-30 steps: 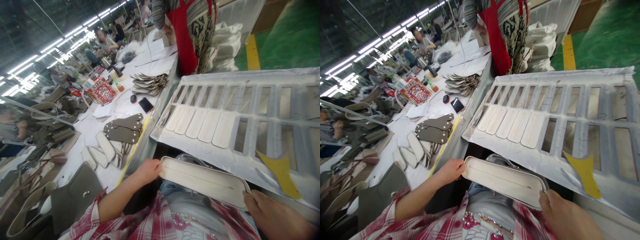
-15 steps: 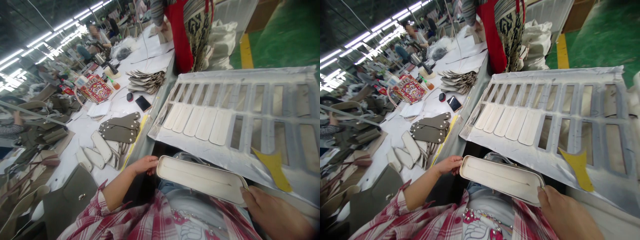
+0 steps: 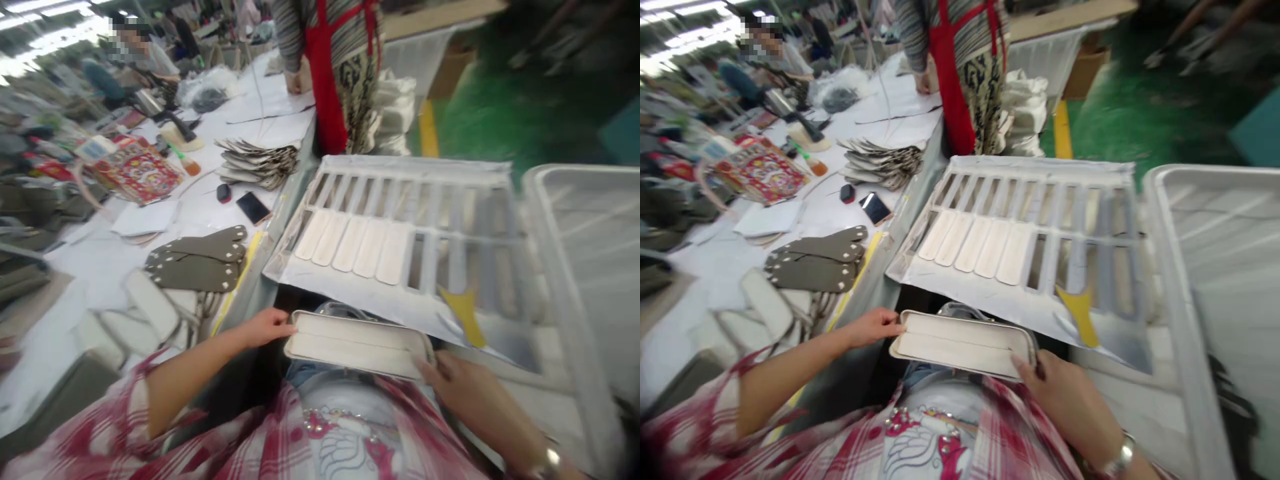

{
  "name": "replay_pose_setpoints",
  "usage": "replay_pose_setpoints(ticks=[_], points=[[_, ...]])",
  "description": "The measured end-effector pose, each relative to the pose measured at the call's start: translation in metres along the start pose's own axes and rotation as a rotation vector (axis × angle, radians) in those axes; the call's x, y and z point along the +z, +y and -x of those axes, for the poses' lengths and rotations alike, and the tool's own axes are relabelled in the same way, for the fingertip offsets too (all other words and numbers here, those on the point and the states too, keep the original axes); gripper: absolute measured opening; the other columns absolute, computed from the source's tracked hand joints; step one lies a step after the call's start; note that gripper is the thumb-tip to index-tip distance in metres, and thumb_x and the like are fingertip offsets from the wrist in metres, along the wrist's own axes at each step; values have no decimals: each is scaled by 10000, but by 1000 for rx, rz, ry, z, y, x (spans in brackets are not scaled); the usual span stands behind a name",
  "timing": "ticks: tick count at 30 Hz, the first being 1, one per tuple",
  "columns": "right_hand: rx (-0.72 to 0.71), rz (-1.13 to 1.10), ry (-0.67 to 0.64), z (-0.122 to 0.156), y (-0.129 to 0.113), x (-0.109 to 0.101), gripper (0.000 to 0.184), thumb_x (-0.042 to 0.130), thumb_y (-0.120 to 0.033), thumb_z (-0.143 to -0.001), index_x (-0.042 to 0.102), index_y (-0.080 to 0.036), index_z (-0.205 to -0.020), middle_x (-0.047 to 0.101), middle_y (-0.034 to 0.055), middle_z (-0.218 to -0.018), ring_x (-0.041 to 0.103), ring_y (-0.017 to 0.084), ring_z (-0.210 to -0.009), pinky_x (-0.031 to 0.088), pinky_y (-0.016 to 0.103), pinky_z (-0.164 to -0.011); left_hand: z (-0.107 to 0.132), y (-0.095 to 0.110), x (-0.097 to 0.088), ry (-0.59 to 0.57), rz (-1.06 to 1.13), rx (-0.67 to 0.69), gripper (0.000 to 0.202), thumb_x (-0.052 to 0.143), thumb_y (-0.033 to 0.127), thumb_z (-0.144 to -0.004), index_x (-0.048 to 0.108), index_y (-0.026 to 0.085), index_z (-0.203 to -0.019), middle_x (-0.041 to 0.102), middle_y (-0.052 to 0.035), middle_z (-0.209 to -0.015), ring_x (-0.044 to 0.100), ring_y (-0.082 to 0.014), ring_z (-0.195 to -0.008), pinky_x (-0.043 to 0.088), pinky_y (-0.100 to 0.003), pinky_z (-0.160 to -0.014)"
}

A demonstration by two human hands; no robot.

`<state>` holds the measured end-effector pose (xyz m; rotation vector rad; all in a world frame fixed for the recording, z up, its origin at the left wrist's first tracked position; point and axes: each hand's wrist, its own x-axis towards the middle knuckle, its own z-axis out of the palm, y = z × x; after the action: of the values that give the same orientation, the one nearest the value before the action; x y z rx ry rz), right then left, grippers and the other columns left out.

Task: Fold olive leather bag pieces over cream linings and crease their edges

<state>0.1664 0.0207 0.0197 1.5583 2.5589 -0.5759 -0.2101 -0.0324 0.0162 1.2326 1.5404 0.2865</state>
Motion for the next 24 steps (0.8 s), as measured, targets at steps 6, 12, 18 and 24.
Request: replay_pose_setpoints(ticks=[6,12,18,24], points=[[270,-150,-87,3,-21,-12,334,327,-306,-888,502,-161,-644,599,41,-604,548,116,-501,309,226,-497,16,45,29,67,-777,113,350,385,382,-852,540,179,-613,535,-22,-602,500,-169,-599,317,-262,-568],[299,-113,-93,4,-33,-13,321,291,-228,-894,528,-147,-694,622,62,-631,547,117,-499,305,228,-506,-7,107,105,-19,-753,705,439,432,380,-860,436,213,-1265,410,-82,-1369,546,-236,-1037,438,-323,-814],[240,37,-104,0,-32,-7,293,286,-168,-903,541,-136,-763,640,85,-699,581,140,-591,321,245,-546,-38,101,126,-97,-868,774,531,465,287,-830,366,164,-1337,262,-81,-1457,592,-252,-975,490,-341,-721],[225,-10,-66,-4,-27,1,288,286,-206,-914,504,-153,-732,634,85,-681,578,148,-598,336,263,-570,-34,101,122,-123,-909,775,576,454,368,-821,347,142,-1340,241,-91,-1464,573,-238,-1023,492,-330,-762]])
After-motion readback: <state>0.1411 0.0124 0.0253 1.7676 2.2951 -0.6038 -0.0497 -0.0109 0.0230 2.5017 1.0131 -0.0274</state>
